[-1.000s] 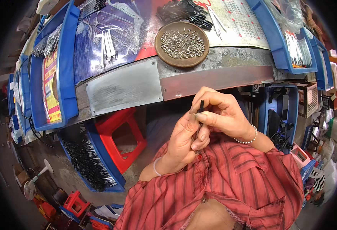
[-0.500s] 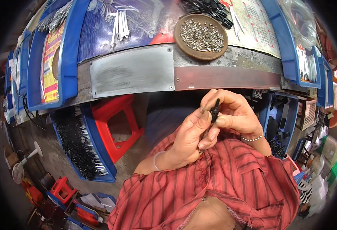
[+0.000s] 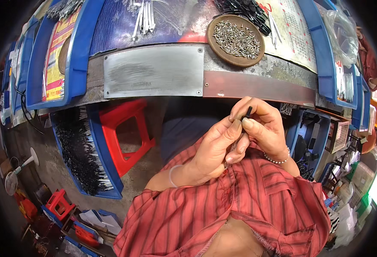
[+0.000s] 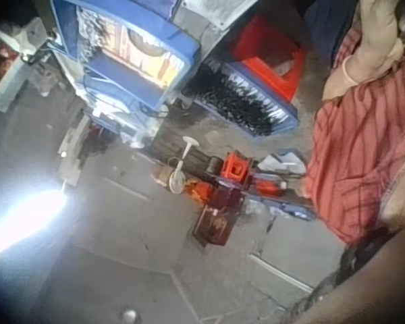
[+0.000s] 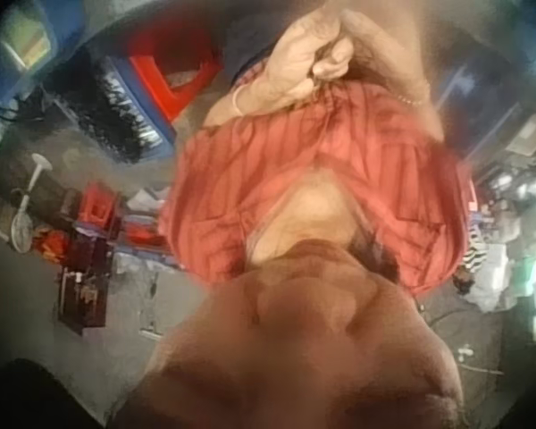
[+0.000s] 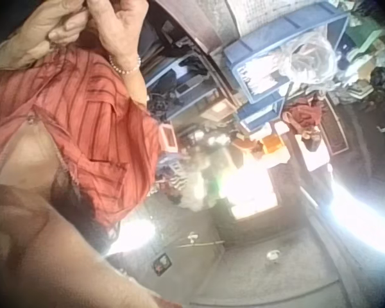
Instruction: The person assembles small metal pins, plastic housings, and washers by hand at a workstation.
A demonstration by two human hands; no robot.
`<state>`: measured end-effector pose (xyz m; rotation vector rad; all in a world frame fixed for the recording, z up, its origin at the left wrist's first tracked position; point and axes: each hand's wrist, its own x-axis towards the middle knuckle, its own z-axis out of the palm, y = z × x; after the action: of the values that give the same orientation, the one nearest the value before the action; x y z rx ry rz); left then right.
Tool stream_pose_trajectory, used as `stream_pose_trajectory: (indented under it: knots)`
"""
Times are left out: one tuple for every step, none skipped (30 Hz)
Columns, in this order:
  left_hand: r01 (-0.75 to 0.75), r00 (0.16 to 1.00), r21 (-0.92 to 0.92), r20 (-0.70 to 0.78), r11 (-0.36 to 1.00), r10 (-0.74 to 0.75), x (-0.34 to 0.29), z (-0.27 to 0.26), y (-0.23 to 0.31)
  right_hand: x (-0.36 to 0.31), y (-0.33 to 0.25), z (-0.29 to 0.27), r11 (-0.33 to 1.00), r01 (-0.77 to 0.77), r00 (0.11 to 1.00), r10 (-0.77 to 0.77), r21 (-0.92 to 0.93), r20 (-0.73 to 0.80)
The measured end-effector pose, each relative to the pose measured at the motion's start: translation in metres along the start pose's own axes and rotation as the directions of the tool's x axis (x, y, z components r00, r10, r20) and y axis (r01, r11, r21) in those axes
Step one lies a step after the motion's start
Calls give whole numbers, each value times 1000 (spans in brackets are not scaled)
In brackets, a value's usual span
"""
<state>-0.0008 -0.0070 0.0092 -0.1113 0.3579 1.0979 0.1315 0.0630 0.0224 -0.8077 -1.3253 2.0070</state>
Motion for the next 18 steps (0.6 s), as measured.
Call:
stream_pose_trajectory:
  knots:
    - [-7,1000,-1,1,1000,7,-1,-1,1,3,-10,1,1000,0,1000,0,-2,7]
    - [-2,999,8,50,1000,1,-3,-4,2,8,-20,-1,980,5,999,-13,-197,-41]
    - [8,995,20,100,1000,-9,-3,-6,3,13,-26,-4,923,2,995,-39,-384,-89]
    - [8,995,20,103,1000,-10,-3,-6,4,21,-28,-9,840,64,970,-178,-539,-163]
    - [1,993,5,117,1000,-1,-3,-7,5,32,-32,-15,689,142,926,-347,-711,-151]
    - [-4,991,-11,131,1000,5,-2,-8,6,44,-41,-20,556,141,923,-374,-819,-95]
    - [-5,991,-10,133,1000,6,-1,-9,7,55,-49,-24,407,143,920,-391,-902,-31]
    - [8,992,-62,129,998,0,-1,-10,8,65,-49,-29,405,145,920,-392,-903,-29]
    - [18,993,-116,122,993,-4,0,-12,9,76,-47,-34,202,165,913,-401,-965,72]
    - [26,991,-144,134,989,-7,-1,-12,10,85,-46,-37,-13,182,904,-390,-983,172]
    - [25,991,-144,134,989,-6,0,-13,11,92,-45,-39,-13,183,904,-390,-983,173]
    - [29,991,-167,134,985,-7,0,-14,12,98,-43,-41,-97,177,908,-367,-979,201]
    - [34,991,-191,134,981,-8,0,-15,12,104,-41,-43,-179,172,912,-342,-969,225]
    - [34,991,-192,132,981,-8,1,-15,14,109,-39,-46,-184,190,897,-367,-964,246]
    - [32,991,-198,133,980,-5,1,-16,16,112,-38,-46,-181,191,898,-365,-965,247]
    - [32,991,-204,135,978,-4,1,-17,17,114,-39,-46,-183,195,904,-348,-964,249]
    - [33,991,-205,132,978,-6,1,-17,18,115,-40,-47,-185,196,910,-331,-963,249]
    - [31,990,-232,139,972,2,1,-16,19,116,-40,-47,-183,192,912,-331,-964,244]
